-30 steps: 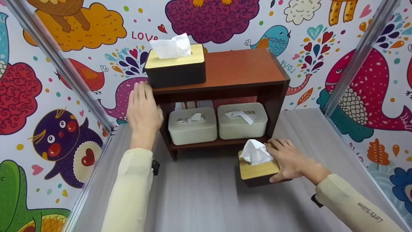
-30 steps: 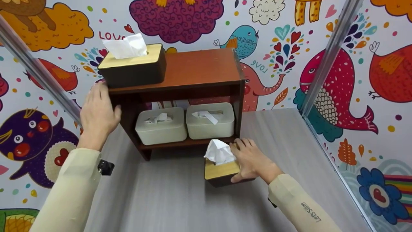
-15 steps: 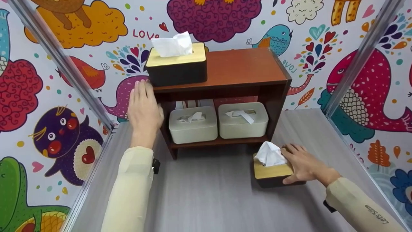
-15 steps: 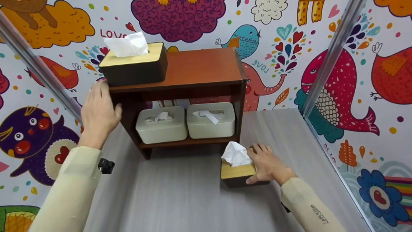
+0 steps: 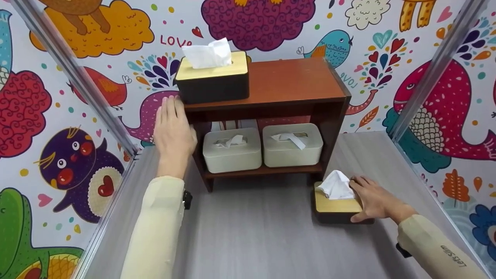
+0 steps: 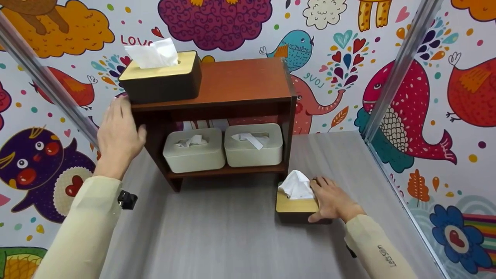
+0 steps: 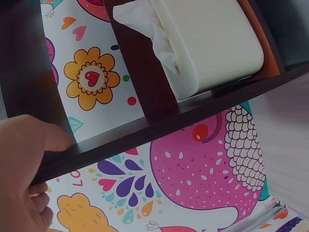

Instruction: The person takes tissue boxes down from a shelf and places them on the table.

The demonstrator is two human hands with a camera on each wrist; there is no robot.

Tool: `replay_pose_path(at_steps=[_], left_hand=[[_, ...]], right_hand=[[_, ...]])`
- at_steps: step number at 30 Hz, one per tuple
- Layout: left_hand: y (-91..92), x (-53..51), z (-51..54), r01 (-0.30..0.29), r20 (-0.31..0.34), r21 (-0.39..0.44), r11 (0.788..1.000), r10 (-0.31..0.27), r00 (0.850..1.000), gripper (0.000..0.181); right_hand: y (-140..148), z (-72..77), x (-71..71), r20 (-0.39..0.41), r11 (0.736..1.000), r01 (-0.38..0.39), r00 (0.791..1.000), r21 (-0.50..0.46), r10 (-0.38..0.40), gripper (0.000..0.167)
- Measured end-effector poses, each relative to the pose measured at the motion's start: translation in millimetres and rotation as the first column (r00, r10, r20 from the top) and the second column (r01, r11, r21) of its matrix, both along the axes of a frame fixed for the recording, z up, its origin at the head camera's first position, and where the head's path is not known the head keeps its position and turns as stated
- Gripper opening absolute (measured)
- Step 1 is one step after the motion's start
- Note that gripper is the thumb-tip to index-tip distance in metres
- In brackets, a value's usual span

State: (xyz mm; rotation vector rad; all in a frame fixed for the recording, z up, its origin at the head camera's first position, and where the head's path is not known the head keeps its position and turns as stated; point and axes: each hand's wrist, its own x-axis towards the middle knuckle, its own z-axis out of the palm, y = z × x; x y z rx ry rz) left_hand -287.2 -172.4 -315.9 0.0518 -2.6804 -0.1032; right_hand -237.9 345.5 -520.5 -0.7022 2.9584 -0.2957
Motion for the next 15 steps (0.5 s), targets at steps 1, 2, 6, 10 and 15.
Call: replay_pose_path(at_steps=[1, 2, 6, 10, 15], left_hand=[[-0.1, 0.2, -0.1, 0.0, -0.001, -0.002, 1.0, 0.0, 1.0, 0.074], [-0.3, 0.4, -0.3, -0.001, -0.002, -0.003, 1.0, 0.001, 1.0, 0.074], [0.1, 0.2, 0.1, -0.001, 0.004, -0.002, 1.0, 0.001, 1.0, 0.074], [0.4, -0.5, 0.4, -0.001, 0.009, 0.005, 1.0, 0.001, 1.0, 0.076], [0.3, -0.4, -0.4, 0.009, -0.018, 0.019, 1.0, -0.008, 1.0, 0.073]], right_hand=[[2, -1.6, -0.1, -0.001, 1.0, 0.0, 1.0, 0.002, 0.0, 0.114], [4, -3.2, -0.2, -0.002, 1.0, 0.0, 1.0, 0.004, 0.0, 0.114], [10, -7.4, 0.3, 0.012, 1.0, 0.013, 1.0, 0.0, -0.013, 0.114], [16, -10.3, -0.6, 0.027, 1.0, 0.026, 0.999, 0.012, -0.026, 0.116], [23, -14.0, -1.7, 0.051, 0.998, 0.052, 0.997, 0.028, -0.053, 0.119]])
